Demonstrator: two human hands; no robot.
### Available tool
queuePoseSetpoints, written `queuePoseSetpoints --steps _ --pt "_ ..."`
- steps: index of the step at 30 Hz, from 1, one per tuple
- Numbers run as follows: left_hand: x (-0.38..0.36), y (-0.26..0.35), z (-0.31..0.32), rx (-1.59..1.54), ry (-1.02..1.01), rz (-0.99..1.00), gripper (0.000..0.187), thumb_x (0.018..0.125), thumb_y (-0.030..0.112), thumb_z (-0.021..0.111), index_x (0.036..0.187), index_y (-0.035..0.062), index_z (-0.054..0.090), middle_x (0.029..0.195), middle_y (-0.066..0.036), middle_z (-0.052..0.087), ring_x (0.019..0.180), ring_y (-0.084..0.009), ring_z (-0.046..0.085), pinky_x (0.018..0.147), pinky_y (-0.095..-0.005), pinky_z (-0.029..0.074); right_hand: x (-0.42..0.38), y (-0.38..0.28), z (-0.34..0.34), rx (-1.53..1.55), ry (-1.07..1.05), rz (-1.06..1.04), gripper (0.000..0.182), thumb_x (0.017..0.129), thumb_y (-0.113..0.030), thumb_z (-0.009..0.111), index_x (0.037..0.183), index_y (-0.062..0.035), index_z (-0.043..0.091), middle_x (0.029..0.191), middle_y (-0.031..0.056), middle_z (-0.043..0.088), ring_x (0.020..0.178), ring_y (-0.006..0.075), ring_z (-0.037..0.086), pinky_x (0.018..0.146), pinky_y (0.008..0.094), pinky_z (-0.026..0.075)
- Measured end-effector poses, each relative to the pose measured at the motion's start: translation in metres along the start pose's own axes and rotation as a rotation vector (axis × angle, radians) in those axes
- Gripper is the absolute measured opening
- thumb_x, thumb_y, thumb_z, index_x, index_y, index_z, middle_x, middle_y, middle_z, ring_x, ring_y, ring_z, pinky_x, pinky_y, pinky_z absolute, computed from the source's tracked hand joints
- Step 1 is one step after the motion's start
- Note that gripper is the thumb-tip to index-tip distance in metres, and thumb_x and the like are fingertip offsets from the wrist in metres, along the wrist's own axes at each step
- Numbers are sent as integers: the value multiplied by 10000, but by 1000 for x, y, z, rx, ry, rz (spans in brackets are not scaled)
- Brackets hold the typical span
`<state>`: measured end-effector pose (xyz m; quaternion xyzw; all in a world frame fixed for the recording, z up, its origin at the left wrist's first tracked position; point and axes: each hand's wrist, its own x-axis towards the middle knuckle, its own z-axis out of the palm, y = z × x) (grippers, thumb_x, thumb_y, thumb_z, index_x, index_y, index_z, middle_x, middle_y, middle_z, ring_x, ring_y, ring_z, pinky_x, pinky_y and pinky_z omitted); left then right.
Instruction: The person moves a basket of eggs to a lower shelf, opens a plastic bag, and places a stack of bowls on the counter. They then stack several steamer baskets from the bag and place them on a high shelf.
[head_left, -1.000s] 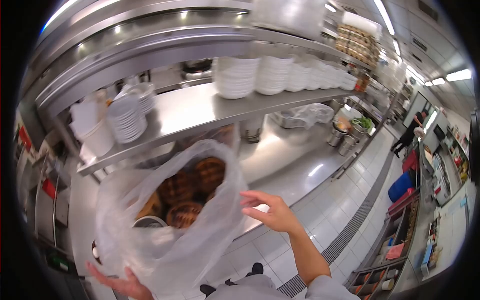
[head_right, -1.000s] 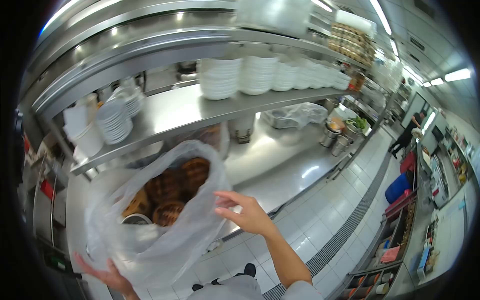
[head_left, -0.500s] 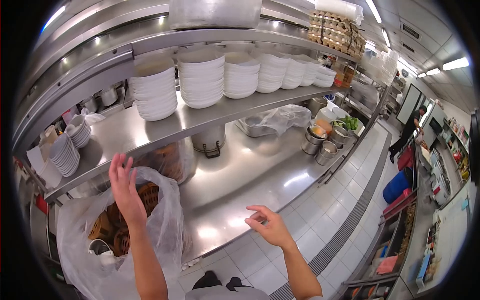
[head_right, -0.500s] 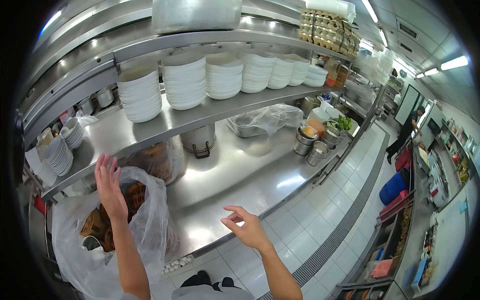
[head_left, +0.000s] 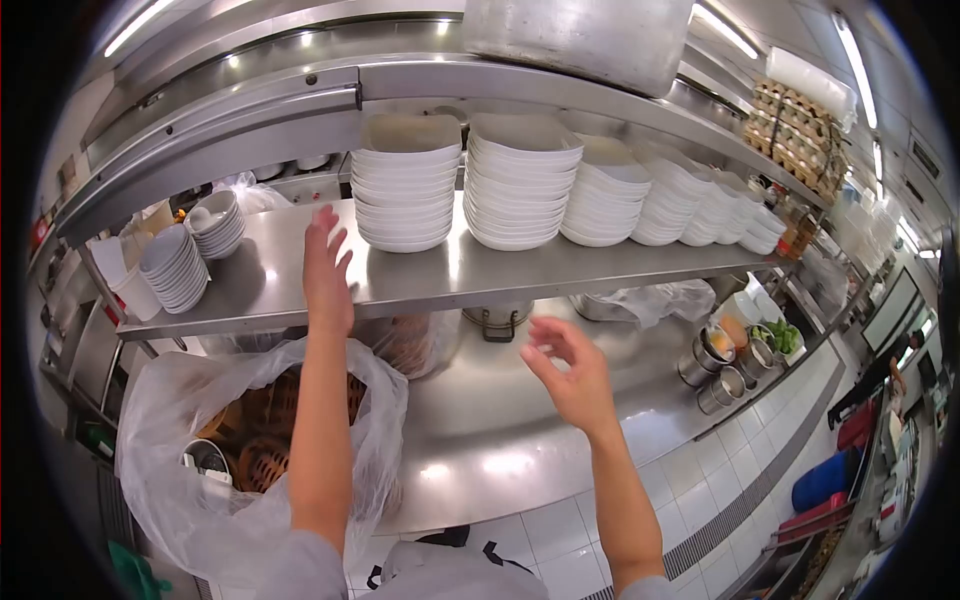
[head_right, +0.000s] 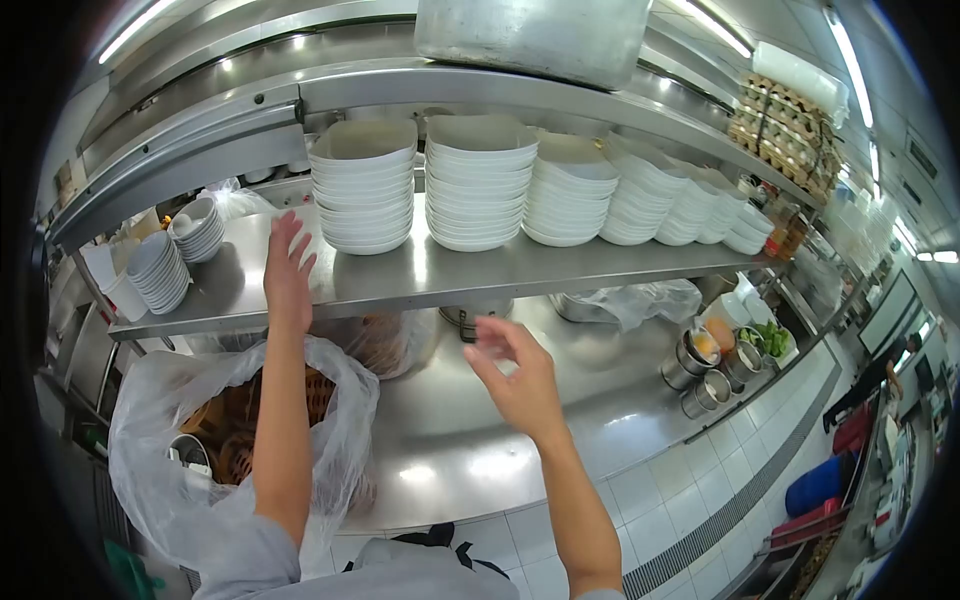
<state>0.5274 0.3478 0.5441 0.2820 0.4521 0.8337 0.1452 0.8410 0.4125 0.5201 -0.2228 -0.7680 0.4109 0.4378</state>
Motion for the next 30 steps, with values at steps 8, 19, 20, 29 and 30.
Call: queuePoseSetpoints --steps 8,19,20,29,30 --pt "133 -29 18 -182 -246 -261 689 1007 613 375 1462 100 443 1444 -108 517 1315 -278 490 1117 -459 380 142 12 103 84 -52 -15 1196 726 -477 850 1528 73 154 1524 308 322 1416 371 361 1145 418 332" --pt "52 -3 22 -210 -109 -269 632 1036 556 328 1465 102 420 1453 -81 506 1307 -267 511 1104 -430 423 128 -1 119 156 39 -73 1304 669 -451 883 1514 70 38 1505 324 263 1403 442 314 1159 457 296" --pt "37 3 22 -201 -52 -252 622 1039 549 324 1462 103 423 1446 -85 511 1307 -267 512 1098 -430 432 118 -8 113 130 15 -58 1277 678 -429 883 1516 58 51 1506 320 267 1404 438 317 1151 461 311" --pt "-96 14 -7 -171 128 -234 611 1032 504 378 1462 71 388 1415 -116 518 1243 -289 569 1025 -449 509 16 -26 49 151 -76 -74 1273 691 -481 865 1544 -15 41 1552 257 220 1416 418 321 1142 491 328" --pt "-115 14 2 -142 199 -245 609 1029 491 396 1459 60 390 1413 -121 518 1239 -288 572 1013 -445 517 6 -29 36 160 -102 -24 1273 693 -472 868 1546 -23 35 1555 252 215 1420 411 318 1142 490 328"
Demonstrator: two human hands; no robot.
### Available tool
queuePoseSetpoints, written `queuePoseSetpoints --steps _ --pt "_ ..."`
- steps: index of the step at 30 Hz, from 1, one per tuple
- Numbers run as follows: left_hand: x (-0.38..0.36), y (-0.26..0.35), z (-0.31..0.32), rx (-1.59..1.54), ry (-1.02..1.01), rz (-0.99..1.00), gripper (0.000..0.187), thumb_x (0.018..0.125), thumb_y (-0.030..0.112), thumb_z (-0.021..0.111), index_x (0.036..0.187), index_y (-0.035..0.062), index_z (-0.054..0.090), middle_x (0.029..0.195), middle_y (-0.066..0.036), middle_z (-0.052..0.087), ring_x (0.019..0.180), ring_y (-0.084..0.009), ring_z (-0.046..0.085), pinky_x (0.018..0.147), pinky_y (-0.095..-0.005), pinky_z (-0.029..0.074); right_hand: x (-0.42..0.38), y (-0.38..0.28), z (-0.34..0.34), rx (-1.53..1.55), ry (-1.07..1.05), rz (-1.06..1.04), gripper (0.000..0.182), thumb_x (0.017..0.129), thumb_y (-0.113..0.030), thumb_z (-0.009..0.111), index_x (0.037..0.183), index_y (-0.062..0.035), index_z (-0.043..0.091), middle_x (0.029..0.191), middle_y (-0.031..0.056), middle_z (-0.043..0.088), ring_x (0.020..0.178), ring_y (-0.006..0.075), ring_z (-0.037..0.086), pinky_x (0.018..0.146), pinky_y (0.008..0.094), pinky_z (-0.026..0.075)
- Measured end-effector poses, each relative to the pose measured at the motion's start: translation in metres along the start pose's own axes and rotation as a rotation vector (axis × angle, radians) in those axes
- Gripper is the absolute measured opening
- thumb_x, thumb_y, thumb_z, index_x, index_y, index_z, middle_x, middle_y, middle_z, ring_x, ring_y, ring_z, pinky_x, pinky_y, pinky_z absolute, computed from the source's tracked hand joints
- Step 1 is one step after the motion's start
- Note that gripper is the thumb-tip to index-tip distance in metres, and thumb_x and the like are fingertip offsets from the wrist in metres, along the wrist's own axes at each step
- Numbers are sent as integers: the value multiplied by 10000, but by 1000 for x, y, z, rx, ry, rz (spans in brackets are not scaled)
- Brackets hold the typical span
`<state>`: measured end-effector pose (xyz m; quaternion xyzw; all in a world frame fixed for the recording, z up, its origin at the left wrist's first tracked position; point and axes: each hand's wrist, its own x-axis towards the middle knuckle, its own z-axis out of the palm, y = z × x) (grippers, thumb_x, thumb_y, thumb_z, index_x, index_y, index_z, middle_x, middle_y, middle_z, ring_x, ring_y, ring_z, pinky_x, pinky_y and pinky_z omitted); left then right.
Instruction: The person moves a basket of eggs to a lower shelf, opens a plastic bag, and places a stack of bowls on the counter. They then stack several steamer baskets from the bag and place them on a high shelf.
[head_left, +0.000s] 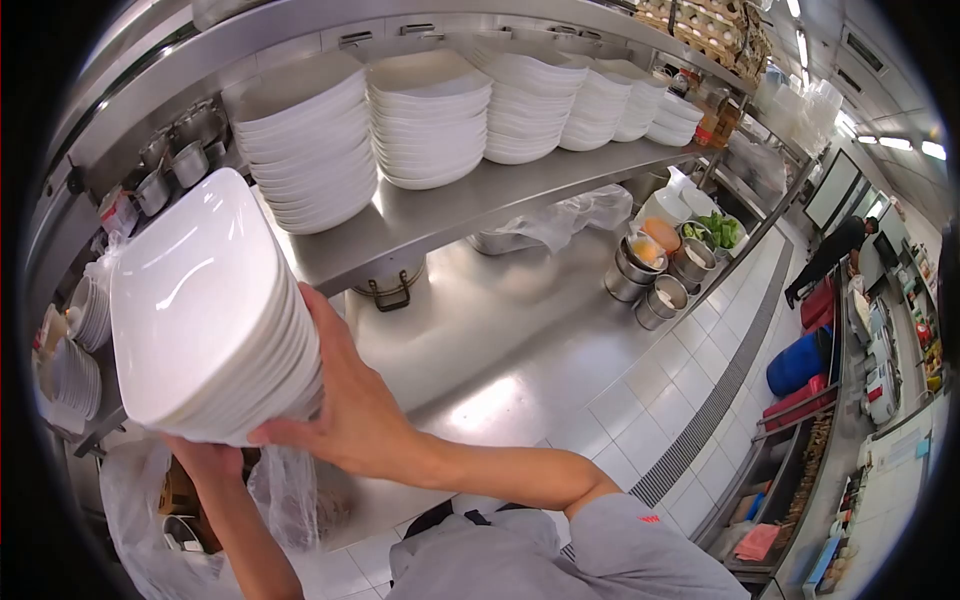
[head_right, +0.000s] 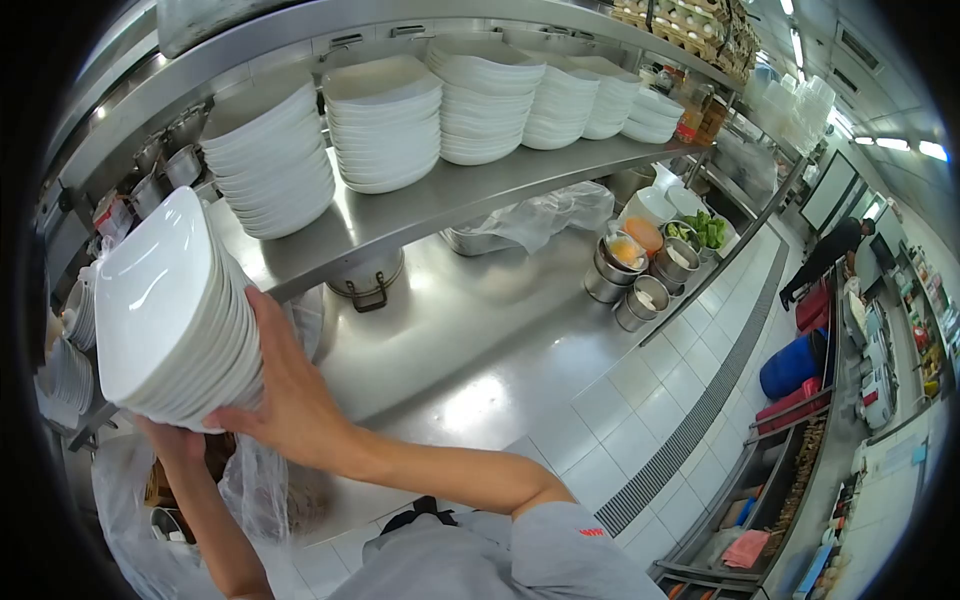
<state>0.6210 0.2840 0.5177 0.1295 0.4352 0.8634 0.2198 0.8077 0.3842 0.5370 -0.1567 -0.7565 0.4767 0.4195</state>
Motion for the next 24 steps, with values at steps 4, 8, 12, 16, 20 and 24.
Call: queuePoseSetpoints --steps 4,8,12,16,20,24 --pt "-66 -42 -8 -111 -7 -69 606 1015 445 458 1463 44 384 1412 -132 516 1260 -293 551 1026 -446 504 -45 -5 -52 14 -66 112 1250 712 -450 862 1550 -39 29 1570 254 182 1441 422 274 1152 493 313" --pt "-127 -115 -12 -198 -405 -92 596 1012 408 497 1474 54 372 1443 -121 484 1294 -288 513 1056 -444 470 -96 17 -109 52 -115 240 1236 705 -378 884 1550 -46 46 1578 252 175 1436 425 294 1150 488 326" --pt "-169 -217 -2 -32 -372 -105 605 1019 427 484 1486 65 358 1462 -99 459 1315 -253 490 1072 -395 446 -141 59 -169 39 -93 362 1253 663 -307 927 1551 -53 81 1547 218 274 1409 365 364 1143 466 345" --pt "-197 -313 37 22 -262 -162 614 1038 489 401 1490 76 357 1458 -85 461 1332 -238 463 1108 -398 401 -183 135 -221 -51 -66 452 1239 630 -290 947 1540 -44 142 1508 194 351 1393 332 387 1148 443 333" --pt "-205 -403 66 -94 -269 -367 620 1048 512 338 1502 90 336 1472 -77 440 1356 -229 430 1128 -395 366 -220 233 -272 44 -15 474 1227 596 -267 962 1526 -35 197 1474 173 407 1384 293 394 1153 419 313" --pt "-196 -481 79 43 -388 -336 675 1035 574 294 1522 107 300 1504 -77 401 1389 -233 393 1146 -401 341 -228 290 -307 17 28 482 1242 580 -294 970 1523 -31 206 1479 168 405 1384 292 391 1153 421 313"
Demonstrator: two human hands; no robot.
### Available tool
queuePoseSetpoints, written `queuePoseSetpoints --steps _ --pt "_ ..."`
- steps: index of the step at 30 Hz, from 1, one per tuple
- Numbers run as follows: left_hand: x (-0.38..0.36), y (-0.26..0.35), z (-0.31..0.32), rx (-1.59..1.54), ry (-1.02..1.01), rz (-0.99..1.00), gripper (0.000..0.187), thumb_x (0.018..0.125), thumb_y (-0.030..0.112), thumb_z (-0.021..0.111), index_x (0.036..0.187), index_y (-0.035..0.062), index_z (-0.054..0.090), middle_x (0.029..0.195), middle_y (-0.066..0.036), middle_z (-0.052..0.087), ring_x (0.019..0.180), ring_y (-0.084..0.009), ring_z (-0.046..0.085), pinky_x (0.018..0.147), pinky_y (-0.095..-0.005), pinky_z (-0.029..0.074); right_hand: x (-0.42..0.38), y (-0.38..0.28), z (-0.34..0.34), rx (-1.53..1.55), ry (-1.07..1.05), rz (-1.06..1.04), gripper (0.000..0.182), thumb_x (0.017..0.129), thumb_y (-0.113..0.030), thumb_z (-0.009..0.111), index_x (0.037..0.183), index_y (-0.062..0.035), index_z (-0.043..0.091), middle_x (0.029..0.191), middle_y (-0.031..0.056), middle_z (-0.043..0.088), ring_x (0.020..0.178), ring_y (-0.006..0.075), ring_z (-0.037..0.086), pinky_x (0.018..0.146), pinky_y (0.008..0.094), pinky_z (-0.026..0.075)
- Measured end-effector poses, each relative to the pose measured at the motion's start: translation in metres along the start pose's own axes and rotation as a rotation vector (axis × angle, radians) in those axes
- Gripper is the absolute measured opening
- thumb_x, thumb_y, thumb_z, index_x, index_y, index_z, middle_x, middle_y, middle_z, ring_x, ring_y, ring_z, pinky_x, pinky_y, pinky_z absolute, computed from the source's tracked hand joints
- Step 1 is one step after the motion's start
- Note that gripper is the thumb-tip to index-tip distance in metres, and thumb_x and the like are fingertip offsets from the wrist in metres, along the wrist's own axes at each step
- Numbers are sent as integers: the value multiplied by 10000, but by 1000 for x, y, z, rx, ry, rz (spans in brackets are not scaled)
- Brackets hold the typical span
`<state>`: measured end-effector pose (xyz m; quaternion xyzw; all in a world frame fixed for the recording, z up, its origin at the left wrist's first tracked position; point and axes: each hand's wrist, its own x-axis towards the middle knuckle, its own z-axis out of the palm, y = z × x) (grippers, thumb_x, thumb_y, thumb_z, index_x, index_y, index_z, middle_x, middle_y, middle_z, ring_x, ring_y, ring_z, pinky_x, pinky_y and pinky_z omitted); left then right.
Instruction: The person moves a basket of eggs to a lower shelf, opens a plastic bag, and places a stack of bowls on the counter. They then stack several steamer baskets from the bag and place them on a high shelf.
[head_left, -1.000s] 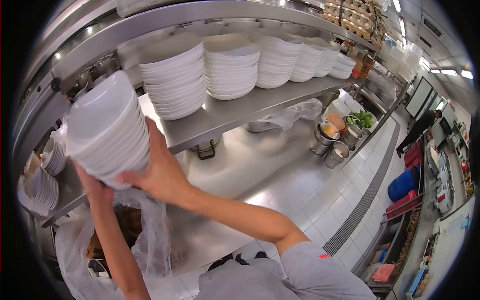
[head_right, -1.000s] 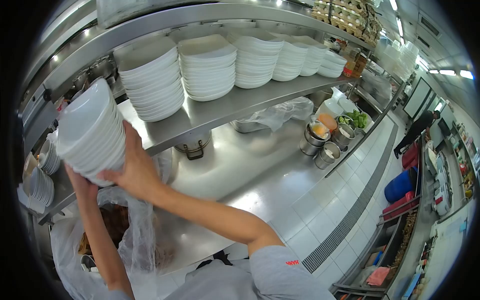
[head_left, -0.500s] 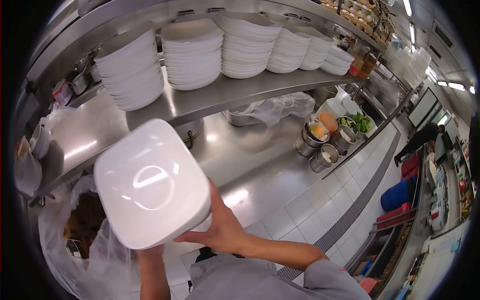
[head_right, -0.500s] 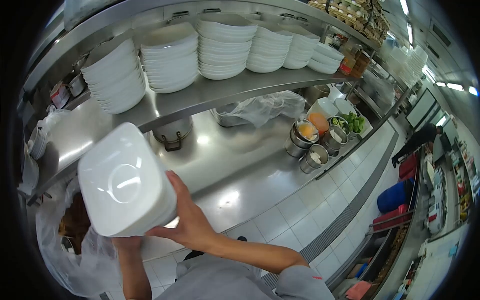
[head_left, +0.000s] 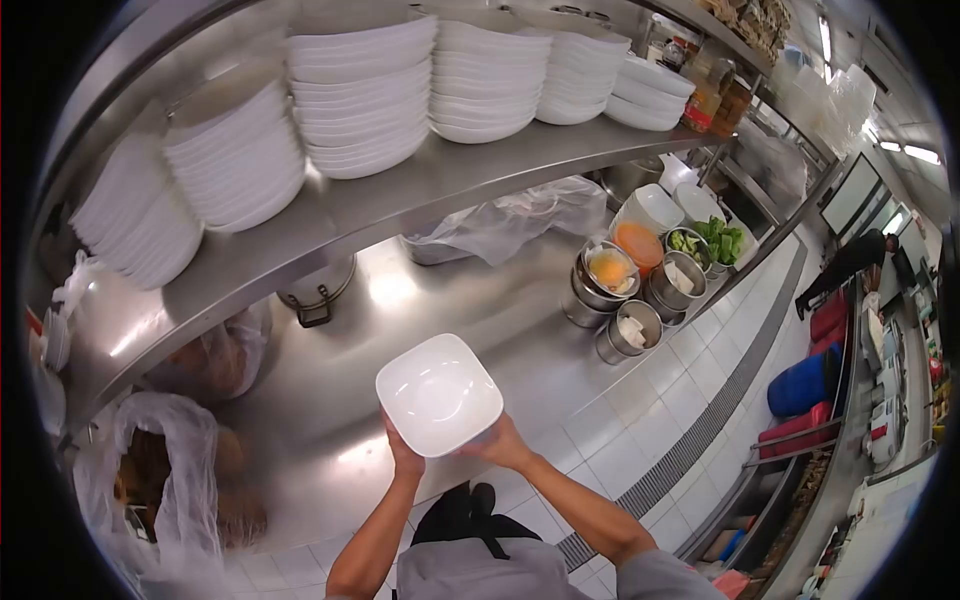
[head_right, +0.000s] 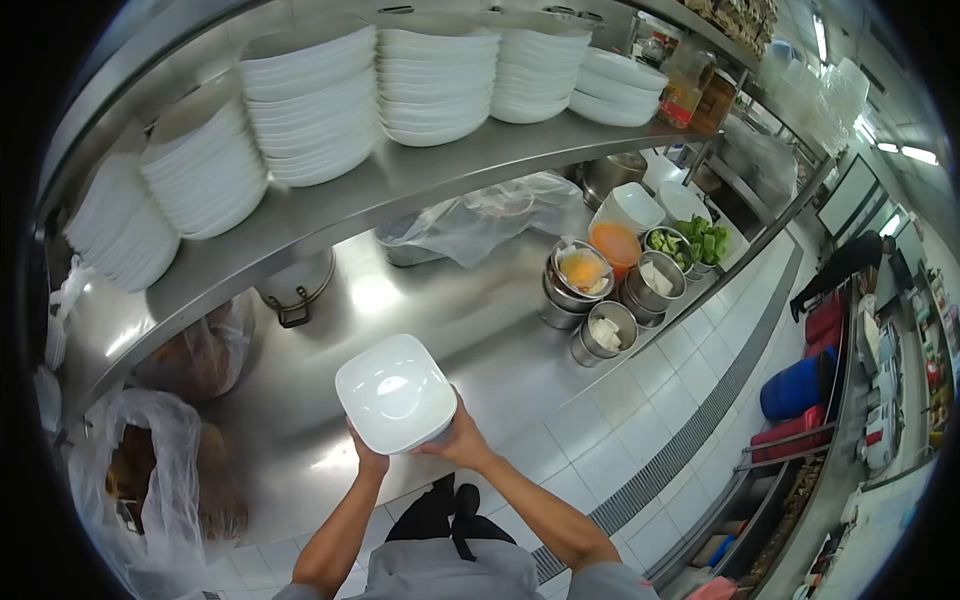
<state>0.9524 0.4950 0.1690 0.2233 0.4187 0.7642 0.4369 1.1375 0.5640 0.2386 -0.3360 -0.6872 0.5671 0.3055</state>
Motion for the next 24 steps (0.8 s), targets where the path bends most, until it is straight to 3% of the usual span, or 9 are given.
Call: queuePoseSetpoints --steps 3,5,7,10,15,21,24 --pt "26 -47 -6 -17 1 -7 721 1025 620 267 1531 106 285 1524 -84 384 1396 -244 389 1163 -412 323 18 30 -17 37 30 10 1255 563 -332 974 1516 -23 220 1488 181 394 1392 307 385 1154 433 316" --pt "46 -58 7 5 -95 -23 741 1005 609 367 1531 100 253 1501 -101 368 1394 -244 376 1149 -404 326 32 49 -32 -88 65 43 1270 547 -380 974 1509 -15 229 1484 197 398 1386 329 395 1148 444 333" --pt "65 -58 32 28 -106 -1 802 987 653 367 1544 93 225 1508 -109 358 1400 -250 366 1155 -402 311 52 62 -48 -113 83 27 1273 538 -402 972 1502 -10 239 1477 206 407 1379 341 407 1142 445 345" --pt "91 -66 50 83 -87 -21 658 1049 550 274 1523 94 269 1498 -86 391 1389 -235 385 1159 -391 314 74 64 -65 -160 101 62 1276 520 -434 970 1489 -3 261 1457 219 431 1364 357 429 1132 445 363" --pt "133 -78 91 198 -137 99 664 1052 543 261 1525 77 258 1508 -95 366 1400 -234 361 1158 -384 299 109 81 -97 -172 121 68 1274 500 -450 972 1477 -3 288 1431 219 464 1356 367 442 1124 444 375" --pt "186 -93 148 266 -110 162 796 1018 627 301 1528 20 224 1499 -127 337 1406 -243 323 1155 -370 262 147 72 -149 -121 206 56 1215 531 -366 973 1475 -7 297 1455 210 446 1375 348 425 1129 426 362" --pt "217 -123 170 294 -94 187 817 1008 643 319 1518 8 252 1485 -136 353 1391 -250 342 1153 -372 261 157 79 -167 -180 299 36 1157 599 -292 949 1494 1 275 1478 215 409 1382 341 410 1140 414 344"
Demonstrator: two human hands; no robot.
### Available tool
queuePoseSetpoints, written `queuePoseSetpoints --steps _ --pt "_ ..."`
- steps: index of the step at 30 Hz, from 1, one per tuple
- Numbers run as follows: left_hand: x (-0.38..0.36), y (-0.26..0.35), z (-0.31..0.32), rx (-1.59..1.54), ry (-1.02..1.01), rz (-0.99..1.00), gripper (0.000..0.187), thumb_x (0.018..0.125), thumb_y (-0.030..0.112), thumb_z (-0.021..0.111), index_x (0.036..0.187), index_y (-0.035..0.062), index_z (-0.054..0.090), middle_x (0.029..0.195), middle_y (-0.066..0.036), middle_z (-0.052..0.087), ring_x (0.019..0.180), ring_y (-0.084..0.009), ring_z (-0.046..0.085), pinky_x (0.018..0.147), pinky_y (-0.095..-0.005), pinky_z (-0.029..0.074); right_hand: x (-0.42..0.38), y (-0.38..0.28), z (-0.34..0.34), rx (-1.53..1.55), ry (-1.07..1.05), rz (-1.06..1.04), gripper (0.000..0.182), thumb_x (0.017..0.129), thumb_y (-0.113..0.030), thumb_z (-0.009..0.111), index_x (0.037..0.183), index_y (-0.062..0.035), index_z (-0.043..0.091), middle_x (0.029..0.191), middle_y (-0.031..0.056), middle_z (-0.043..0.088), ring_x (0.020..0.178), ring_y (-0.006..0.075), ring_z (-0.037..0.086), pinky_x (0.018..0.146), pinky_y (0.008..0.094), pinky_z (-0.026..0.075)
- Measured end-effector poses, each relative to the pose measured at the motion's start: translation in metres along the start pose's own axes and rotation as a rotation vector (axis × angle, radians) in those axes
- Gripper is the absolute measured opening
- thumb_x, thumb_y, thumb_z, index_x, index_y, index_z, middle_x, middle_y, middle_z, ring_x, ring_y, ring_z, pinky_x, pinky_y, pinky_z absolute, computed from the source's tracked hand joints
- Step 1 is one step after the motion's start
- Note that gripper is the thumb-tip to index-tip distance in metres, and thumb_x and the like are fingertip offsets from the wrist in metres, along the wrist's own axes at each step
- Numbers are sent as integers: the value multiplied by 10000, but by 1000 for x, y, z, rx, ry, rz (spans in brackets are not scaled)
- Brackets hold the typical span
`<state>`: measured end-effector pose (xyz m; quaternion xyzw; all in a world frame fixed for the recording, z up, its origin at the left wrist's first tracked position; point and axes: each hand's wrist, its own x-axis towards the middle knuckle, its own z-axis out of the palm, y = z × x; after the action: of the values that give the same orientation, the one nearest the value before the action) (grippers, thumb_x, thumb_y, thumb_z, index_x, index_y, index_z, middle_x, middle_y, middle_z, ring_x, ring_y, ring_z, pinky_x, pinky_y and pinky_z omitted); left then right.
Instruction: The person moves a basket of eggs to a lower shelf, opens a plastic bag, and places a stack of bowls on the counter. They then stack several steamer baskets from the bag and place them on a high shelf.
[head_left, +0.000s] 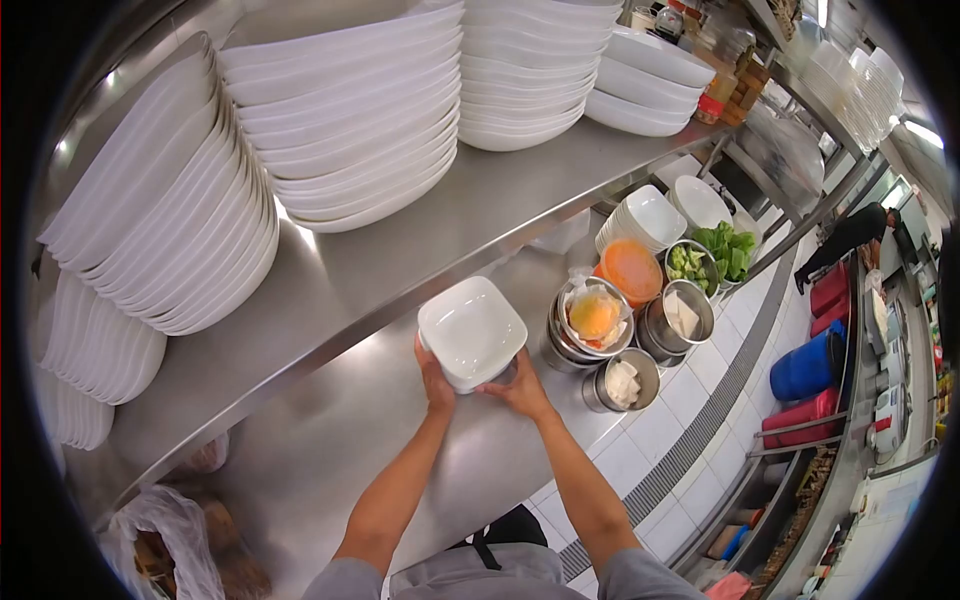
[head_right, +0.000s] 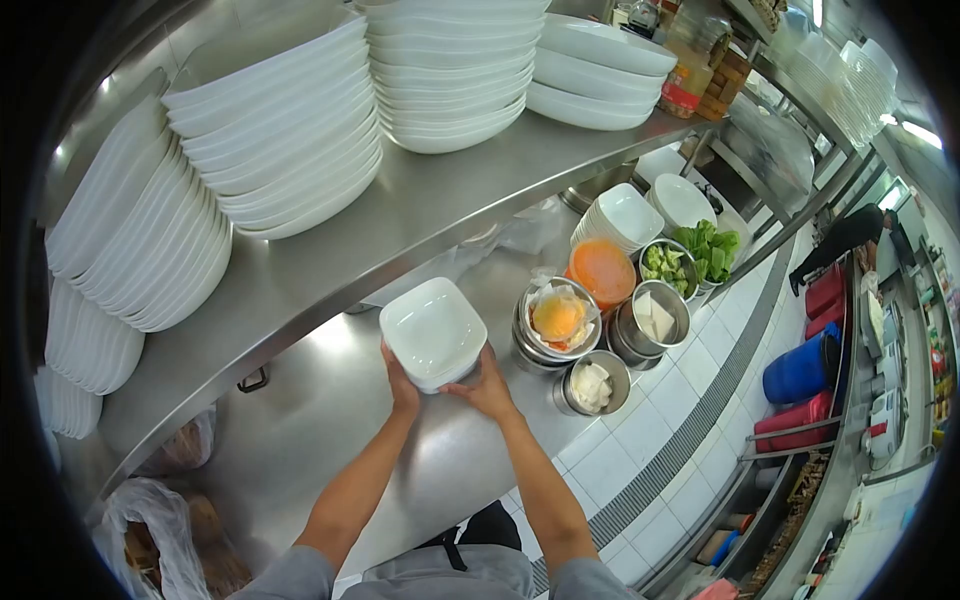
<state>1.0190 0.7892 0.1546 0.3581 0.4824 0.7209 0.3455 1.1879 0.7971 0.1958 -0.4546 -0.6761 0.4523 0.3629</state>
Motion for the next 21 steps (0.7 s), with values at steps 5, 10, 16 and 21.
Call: queuePoseSetpoints --steps 5,10,16,21 --pt "29 -26 55 -30 56 4 826 1003 644 345 1505 -10 288 1469 -159 372 1375 -269 364 1156 -376 249 -24 13 -10 -274 267 -42 982 787 -219 825 1542 -35 225 1450 213 420 1342 363 437 1112 424 374" --pt "36 -47 82 187 191 14 764 1030 581 343 1498 -22 312 1505 -199 353 1408 -303 325 1177 -406 211 -93 8 -24 -158 88 49 823 812 -146 802 1496 -38 358 1427 201 467 1130 295 613 918 382 511" --pt "-7 27 30 370 267 -72 622 1043 476 410 1464 19 374 1489 -176 395 1382 -318 356 1147 -415 282 -161 15 -30 -42 -171 -6 670 828 -66 766 1416 -5 449 1244 191 604 938 217 674 799 329 546" --pt "-90 111 -38 266 371 -111 503 1024 336 535 1423 48 431 1381 -125 496 1152 -220 560 968 -358 469 -164 -5 -11 -14 -400 -44 630 826 -53 760 1388 1 480 1157 174 652 874 212 686 782 324 548"
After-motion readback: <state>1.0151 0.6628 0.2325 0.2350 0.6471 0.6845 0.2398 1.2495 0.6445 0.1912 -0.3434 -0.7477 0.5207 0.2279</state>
